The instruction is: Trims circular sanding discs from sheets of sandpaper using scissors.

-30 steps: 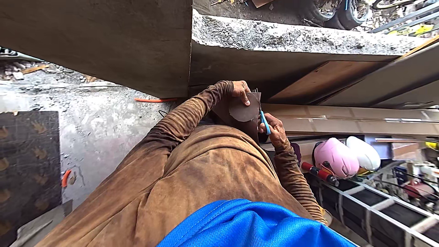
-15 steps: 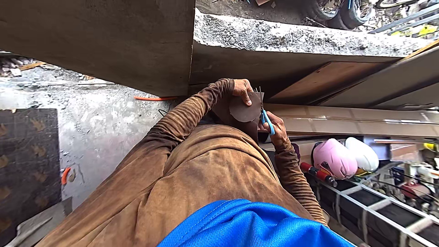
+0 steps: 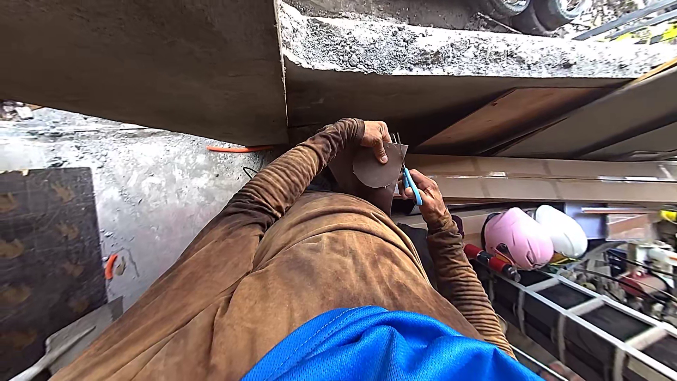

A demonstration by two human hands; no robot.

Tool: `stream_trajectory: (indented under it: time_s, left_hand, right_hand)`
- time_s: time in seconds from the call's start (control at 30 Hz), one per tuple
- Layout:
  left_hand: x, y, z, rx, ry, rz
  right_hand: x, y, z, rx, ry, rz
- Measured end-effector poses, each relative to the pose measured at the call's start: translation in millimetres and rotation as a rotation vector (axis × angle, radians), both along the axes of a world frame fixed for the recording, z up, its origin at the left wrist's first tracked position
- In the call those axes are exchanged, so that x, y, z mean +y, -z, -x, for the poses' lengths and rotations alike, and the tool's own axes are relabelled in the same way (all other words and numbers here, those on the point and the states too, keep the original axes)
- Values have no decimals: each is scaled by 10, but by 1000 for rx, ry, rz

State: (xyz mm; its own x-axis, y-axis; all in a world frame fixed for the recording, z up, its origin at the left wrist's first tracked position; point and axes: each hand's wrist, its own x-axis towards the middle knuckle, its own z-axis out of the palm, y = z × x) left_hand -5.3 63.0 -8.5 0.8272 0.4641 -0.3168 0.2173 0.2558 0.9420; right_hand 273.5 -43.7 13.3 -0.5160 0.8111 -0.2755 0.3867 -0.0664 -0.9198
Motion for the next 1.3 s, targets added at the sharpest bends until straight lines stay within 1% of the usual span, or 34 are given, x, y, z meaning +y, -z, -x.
stream_trajectory:
  time_s: [0.23,0.53,0.63,0.73,0.97,1.1,1.3]
  left_hand:
    - [-19,88,-22,-25,34,-15]
    - [-50,197,-127,-7,67,34]
    - [-51,217,-178,20,96,29]
    - [-63,228,-236,18,128,33]
    - [-16,152,-288,96,163,8]
    - [-9,186,-309,79,164,0]
    - [-20,247,-335,151,142,17]
  right_hand:
    - [-104,22,-24,10,25,16]
    - [-49,12,-200,22,-40,141]
    - [-18,26,-288,0,-105,183]
    - [15,43,-267,-31,-143,193]
    - [44,118,-331,-5,-103,186]
    - [16,136,-328,40,-71,199]
    - [-24,159,-346,-7,-49,176]
